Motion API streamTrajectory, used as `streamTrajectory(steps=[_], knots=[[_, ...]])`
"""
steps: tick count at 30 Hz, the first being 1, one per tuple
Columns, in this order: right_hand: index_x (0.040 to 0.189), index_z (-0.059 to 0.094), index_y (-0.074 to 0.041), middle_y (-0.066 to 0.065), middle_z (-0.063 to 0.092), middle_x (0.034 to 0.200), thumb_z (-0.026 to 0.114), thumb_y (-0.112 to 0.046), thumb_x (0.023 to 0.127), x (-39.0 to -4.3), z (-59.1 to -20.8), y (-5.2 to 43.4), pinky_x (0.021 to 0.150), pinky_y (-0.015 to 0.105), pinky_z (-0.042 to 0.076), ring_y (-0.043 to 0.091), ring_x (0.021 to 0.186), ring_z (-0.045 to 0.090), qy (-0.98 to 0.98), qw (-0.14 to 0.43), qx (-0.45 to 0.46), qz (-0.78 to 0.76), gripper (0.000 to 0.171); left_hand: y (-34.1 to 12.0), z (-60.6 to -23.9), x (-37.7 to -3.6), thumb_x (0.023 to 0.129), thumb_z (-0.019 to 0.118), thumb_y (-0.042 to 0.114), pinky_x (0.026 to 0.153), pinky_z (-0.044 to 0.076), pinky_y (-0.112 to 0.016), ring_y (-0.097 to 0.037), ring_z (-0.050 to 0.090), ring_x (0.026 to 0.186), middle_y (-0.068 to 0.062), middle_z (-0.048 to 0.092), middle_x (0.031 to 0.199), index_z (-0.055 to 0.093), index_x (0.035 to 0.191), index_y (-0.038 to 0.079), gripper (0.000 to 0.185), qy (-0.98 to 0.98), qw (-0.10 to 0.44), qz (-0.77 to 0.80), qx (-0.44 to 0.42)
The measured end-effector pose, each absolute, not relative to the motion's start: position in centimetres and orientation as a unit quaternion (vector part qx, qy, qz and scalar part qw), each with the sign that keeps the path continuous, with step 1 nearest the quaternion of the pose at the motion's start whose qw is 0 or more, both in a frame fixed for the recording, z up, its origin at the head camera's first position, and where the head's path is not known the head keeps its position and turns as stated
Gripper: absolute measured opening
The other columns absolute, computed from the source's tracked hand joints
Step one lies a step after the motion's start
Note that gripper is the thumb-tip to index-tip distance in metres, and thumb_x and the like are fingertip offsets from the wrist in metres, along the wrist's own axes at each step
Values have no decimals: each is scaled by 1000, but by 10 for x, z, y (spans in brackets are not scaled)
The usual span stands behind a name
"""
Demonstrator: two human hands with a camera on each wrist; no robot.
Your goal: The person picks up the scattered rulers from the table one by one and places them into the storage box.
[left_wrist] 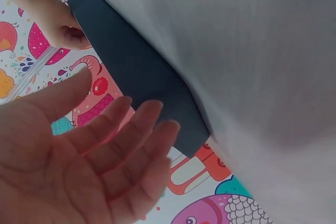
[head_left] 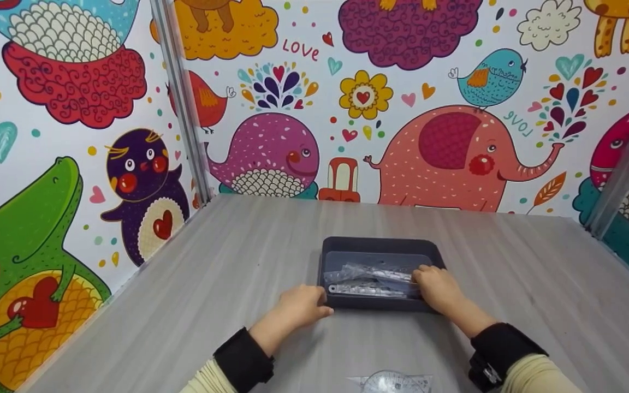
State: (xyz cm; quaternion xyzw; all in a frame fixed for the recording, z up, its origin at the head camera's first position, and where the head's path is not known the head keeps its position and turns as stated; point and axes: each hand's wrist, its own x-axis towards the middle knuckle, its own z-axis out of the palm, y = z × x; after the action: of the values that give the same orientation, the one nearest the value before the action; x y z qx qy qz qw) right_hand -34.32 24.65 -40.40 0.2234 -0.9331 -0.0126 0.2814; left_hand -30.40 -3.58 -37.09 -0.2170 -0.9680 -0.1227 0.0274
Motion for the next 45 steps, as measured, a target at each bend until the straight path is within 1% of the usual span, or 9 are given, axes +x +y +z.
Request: streamTrajectory(steps=[6,13,16,22,24,31,35,42,45], knots=[[72,62,-2,6,55,67,55,4,69,-337,-393,246,54,34,43,23,60,52,-944,245,216,29,10,-34,-370,-302,72,59,36,57,42,-32,-18,55,71,-2,59,77,59,83,10,28,-967,30,-123,-223],[79,61,-3,5,55,74,56,2,70,-318,-365,244,60,32,44,19,68,53,-939,256,204,106,12,-31,-365,-298,72,59,35,58,42,-33,-18,55,72,-3,59,79,60,85,10,29,-968,19,-118,-220],[82,61,-4,4,56,77,56,1,71,-310,-356,245,62,32,44,17,70,53,-943,243,185,137,13,-31,-364,-299,72,59,36,58,42,-34,-18,55,73,-3,59,80,59,86,10,29,-971,16,-111,-213],[85,60,-1,4,57,71,54,-4,75,-308,-360,268,53,28,40,13,62,48,-961,148,120,199,13,-26,-362,-293,71,61,36,61,43,-33,-19,56,77,-4,60,84,60,89,10,31,-968,2,-102,-229],[84,59,0,3,55,68,54,-4,74,-308,-363,275,51,27,38,13,61,47,-964,132,107,202,12,-22,-362,-287,69,62,35,63,43,-32,-19,56,78,-3,60,85,60,89,11,31,-963,-5,-94,-251],[84,59,-1,4,55,70,52,-4,75,-298,-364,285,52,29,38,15,62,46,-964,120,95,215,11,3,-369,-265,60,67,41,68,42,-28,-16,55,81,-1,59,91,55,99,16,48,-943,-43,-33,-329],[84,59,-2,4,56,69,53,-4,75,-295,-365,286,50,28,38,14,60,47,-963,127,101,216,11,14,-378,-258,55,67,46,69,41,-26,-12,51,80,2,54,89,53,101,19,56,-935,-58,2,-351],[86,58,-1,3,57,69,54,-4,75,-292,-366,284,50,27,38,13,60,47,-962,120,101,222,12,26,-386,-254,52,68,49,57,37,-21,-8,45,69,5,46,76,55,97,23,53,-911,-46,45,-407],[86,58,-1,3,56,69,53,-4,75,-291,-366,282,50,27,38,13,60,47,-962,117,101,223,12,30,-386,-253,52,69,48,56,36,-21,-7,44,68,6,45,75,55,96,24,52,-905,-51,47,-420]])
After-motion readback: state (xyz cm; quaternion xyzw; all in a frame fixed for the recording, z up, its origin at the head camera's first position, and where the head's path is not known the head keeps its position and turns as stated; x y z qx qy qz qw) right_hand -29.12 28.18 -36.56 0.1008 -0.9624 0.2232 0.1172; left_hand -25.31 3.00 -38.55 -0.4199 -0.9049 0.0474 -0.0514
